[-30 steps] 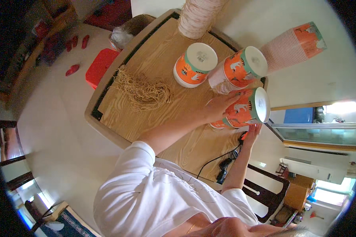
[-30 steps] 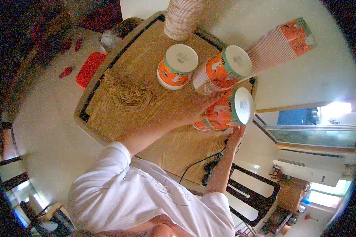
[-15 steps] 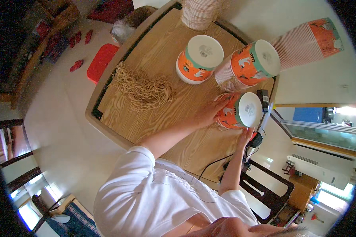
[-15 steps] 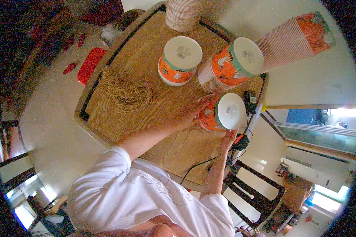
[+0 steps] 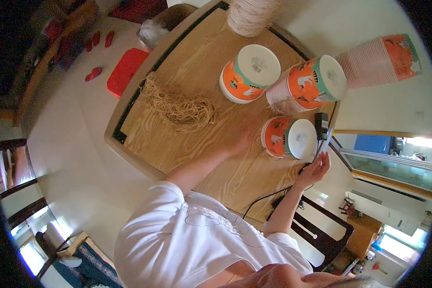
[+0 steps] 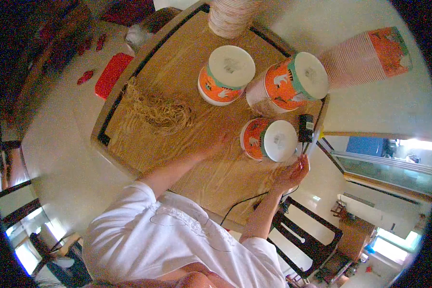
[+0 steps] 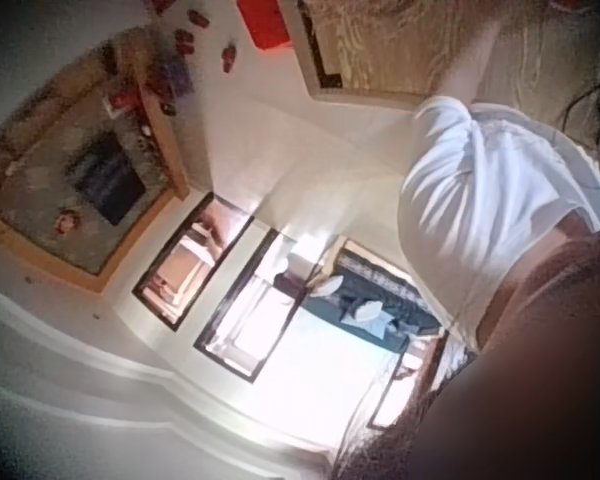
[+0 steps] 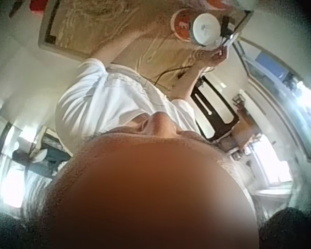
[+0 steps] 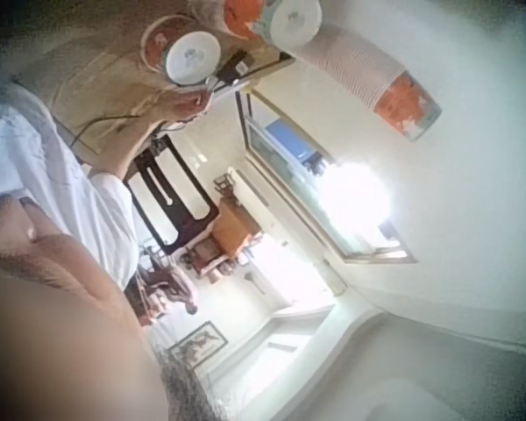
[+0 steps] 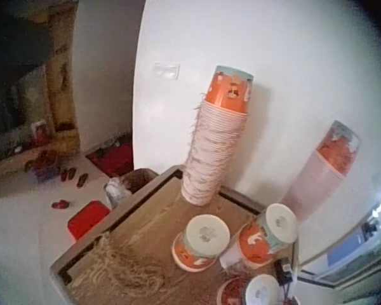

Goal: Filling a white bowl with small bundles of thin tan-colored fibers.

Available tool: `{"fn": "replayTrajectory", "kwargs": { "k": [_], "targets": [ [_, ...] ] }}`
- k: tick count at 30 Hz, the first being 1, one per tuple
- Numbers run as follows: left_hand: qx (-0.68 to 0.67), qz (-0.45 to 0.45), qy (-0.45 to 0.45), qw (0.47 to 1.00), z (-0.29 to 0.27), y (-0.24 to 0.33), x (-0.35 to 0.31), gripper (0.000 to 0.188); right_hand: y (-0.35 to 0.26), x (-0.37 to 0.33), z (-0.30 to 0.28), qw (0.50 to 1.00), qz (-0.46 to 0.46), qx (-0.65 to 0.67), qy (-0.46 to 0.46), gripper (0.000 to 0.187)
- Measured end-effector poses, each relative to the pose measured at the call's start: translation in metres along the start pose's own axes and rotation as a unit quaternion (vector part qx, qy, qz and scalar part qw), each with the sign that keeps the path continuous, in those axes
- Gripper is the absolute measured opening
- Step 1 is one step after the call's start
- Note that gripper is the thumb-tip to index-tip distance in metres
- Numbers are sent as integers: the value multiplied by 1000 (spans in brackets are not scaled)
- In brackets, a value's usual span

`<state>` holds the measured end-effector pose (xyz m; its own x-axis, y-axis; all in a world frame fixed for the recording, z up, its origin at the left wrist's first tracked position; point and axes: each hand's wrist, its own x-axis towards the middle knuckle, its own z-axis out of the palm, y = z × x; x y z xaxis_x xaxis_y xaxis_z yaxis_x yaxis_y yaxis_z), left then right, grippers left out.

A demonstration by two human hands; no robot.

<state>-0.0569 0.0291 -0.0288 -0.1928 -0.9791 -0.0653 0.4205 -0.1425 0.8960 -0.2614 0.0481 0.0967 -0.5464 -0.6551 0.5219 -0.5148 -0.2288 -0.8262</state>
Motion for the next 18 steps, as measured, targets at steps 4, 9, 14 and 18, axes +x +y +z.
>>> {"fn": "replayTrajectory", "kwargs": {
  "k": [4,9,14,18],
  "targets": [
    [577,66,18,814,-24,76,-13,41,-43,12,48,973,-158,-71,-153,24],
    [672,112,65,729,-54,48,-12,43,-84,9,146,923,-242,-34,-297,28],
    [785,-89,-109,603,-44,97,0,43,-75,1,182,887,-248,-71,-383,29],
    [733,88,36,674,-62,58,-6,42,-71,-2,193,866,-276,-87,-408,25]
  ]
}}
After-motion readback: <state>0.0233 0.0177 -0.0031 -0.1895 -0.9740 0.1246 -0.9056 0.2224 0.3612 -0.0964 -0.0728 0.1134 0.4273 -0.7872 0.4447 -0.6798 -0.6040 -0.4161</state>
